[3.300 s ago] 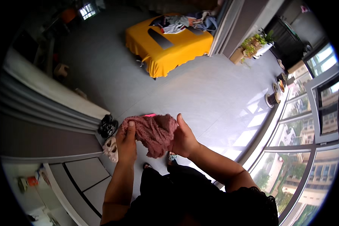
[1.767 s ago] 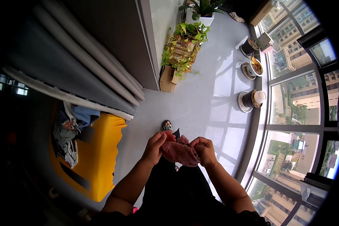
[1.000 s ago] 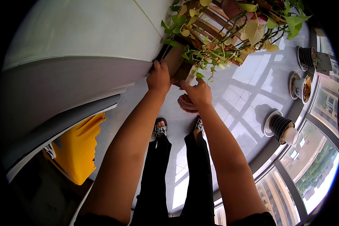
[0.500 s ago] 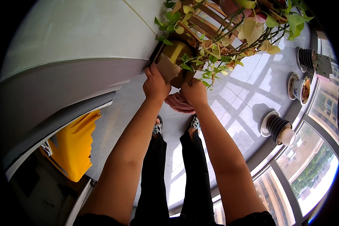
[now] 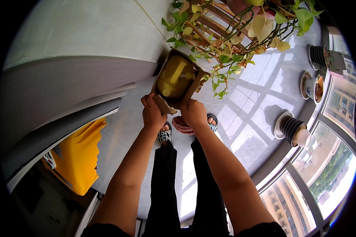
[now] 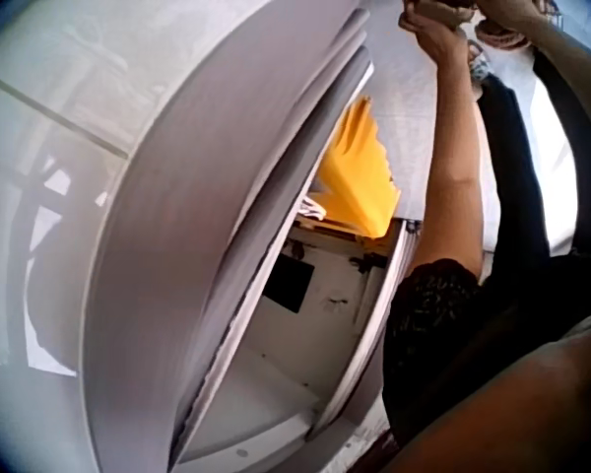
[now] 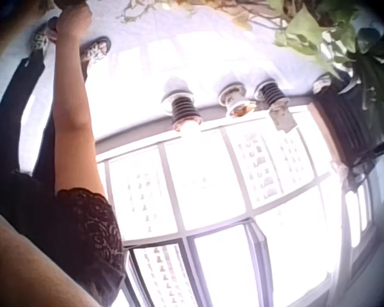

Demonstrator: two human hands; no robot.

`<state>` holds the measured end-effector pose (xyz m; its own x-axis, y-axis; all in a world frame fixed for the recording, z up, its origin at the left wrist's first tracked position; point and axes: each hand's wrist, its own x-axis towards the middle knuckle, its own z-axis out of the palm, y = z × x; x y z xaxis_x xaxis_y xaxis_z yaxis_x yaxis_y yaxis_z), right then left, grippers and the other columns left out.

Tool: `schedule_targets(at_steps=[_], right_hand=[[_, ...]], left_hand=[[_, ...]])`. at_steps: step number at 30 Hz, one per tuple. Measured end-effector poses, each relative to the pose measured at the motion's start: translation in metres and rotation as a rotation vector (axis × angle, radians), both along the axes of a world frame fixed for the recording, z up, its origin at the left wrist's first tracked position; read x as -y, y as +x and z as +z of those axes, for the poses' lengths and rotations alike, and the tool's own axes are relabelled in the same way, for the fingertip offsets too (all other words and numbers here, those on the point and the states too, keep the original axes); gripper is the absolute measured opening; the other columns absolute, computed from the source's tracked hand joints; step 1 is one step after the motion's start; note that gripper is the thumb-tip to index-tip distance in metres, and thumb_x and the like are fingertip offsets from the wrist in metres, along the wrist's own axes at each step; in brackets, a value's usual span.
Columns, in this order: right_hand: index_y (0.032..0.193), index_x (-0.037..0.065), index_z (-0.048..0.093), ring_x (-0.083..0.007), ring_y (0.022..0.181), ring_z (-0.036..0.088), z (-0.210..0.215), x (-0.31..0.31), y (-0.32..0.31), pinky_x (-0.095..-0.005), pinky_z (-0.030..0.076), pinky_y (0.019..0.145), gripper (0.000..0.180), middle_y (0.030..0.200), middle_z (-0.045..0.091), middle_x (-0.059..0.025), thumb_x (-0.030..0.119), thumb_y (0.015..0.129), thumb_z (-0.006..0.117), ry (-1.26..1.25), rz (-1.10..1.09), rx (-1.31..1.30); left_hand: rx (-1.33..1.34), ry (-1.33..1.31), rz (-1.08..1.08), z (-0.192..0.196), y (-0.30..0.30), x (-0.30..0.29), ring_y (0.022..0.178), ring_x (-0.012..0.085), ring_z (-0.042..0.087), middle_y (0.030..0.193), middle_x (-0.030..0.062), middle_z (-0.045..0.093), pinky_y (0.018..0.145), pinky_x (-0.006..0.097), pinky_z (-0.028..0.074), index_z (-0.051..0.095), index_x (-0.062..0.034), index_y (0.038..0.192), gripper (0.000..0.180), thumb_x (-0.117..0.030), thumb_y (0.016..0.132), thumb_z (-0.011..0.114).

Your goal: The person kneels on the floor and uses their hands to remove dead leaves and dry stems from a potted plant. They gather the removed plant debris and discard it out of the window.

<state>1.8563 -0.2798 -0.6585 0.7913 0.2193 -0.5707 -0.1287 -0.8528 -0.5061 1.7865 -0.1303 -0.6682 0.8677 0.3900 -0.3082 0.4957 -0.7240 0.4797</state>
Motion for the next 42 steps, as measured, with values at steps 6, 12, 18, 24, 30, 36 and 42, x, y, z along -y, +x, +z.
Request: schedule_targets(at_steps=[6, 12, 18, 24, 30, 36, 42], right_hand=[[0.071, -0.002, 0.060, -0.0436, 0.072, 0.060, 0.015, -0.042, -0.090, -0.0507, 0.049, 0.067, 0.026, 0.073, 0.061, -0.0265, 0.022, 0.078, 0.053, 0.076, -0.171, -0.127], [0.077, -0.001, 0.060, -0.0420, 0.071, 0.062, 0.017, -0.112, -0.164, -0.0489, 0.051, 0.066, 0.029, 0.075, 0.063, -0.0251, 0.026, 0.081, 0.051, 0.175, -0.165, -0.343], [0.099, 0.001, 0.056, -0.0364, 0.082, 0.064, 0.016, -0.113, -0.212, -0.0439, 0.051, 0.074, 0.050, 0.083, 0.066, -0.0194, 0.040, 0.072, 0.068, 0.311, -0.186, -0.534], [0.141, 0.011, 0.031, -0.0305, 0.082, 0.065, -0.005, -0.034, -0.201, -0.0369, 0.051, 0.074, 0.086, 0.089, 0.067, -0.0144, 0.029, 0.068, 0.075, 0.134, -0.502, -0.526], [0.145, 0.028, 0.021, -0.0371, 0.099, 0.060, -0.014, -0.023, -0.151, -0.0421, 0.051, 0.081, 0.095, 0.134, 0.044, -0.0196, 0.024, 0.066, 0.074, 0.198, -0.071, -0.135], [0.142, 0.032, 0.026, -0.0387, 0.100, 0.059, -0.011, -0.034, -0.146, -0.0430, 0.051, 0.081, 0.091, 0.136, 0.041, -0.0170, 0.020, 0.064, 0.072, 0.255, -0.033, -0.163], [0.141, 0.027, 0.032, -0.0345, 0.094, 0.062, 0.000, -0.027, -0.159, -0.0419, 0.053, 0.076, 0.087, 0.134, 0.044, -0.0159, 0.021, 0.065, 0.074, 0.199, 0.119, 0.057]], left_hand=[[-0.096, -0.050, -0.044, 0.008, -0.071, -0.039, 0.109, 0.0401, 0.047, 0.123, 0.0186, 0.031, 0.089, 0.042, 0.046, 0.026, -0.0019, 0.124, 0.081, 0.003, 0.058, 0.072], [-0.145, 0.031, -0.138, 0.010, -0.138, -0.113, 0.108, 0.0402, 0.047, 0.122, 0.0194, 0.031, 0.090, 0.042, 0.045, 0.026, -0.0024, 0.125, 0.077, 0.003, 0.062, 0.070], [-0.220, -0.115, -0.124, 0.017, -0.165, -0.131, 0.122, 0.0402, 0.035, 0.130, 0.0231, 0.026, 0.099, 0.042, 0.037, 0.016, -0.0025, 0.137, 0.090, -0.006, 0.067, 0.072], [-0.230, -0.190, -0.421, 0.031, -0.179, -0.135, 0.139, 0.0376, -0.007, 0.149, 0.0247, -0.013, 0.113, 0.041, 0.009, 0.007, -0.0038, 0.143, 0.108, -0.026, 0.065, 0.079], [-0.312, -0.391, -0.305, 0.046, -0.182, -0.114, 0.139, 0.0395, 0.002, 0.149, 0.0257, -0.007, 0.112, 0.043, 0.016, 0.000, -0.0068, 0.145, 0.126, -0.037, 0.057, 0.085], [0.080, -0.475, 0.105, 0.018, -0.146, -0.087, 0.136, 0.0337, 0.018, 0.147, 0.0195, 0.016, 0.107, 0.051, 0.020, 0.016, -0.0044, 0.142, 0.106, -0.048, 0.067, 0.077], [-0.097, -0.727, 1.319, 0.031, -0.174, -0.092, 0.121, 0.0246, 0.043, 0.134, 0.0122, 0.042, 0.101, 0.041, 0.033, 0.030, -0.0057, 0.136, 0.065, -0.038, 0.088, 0.059]])
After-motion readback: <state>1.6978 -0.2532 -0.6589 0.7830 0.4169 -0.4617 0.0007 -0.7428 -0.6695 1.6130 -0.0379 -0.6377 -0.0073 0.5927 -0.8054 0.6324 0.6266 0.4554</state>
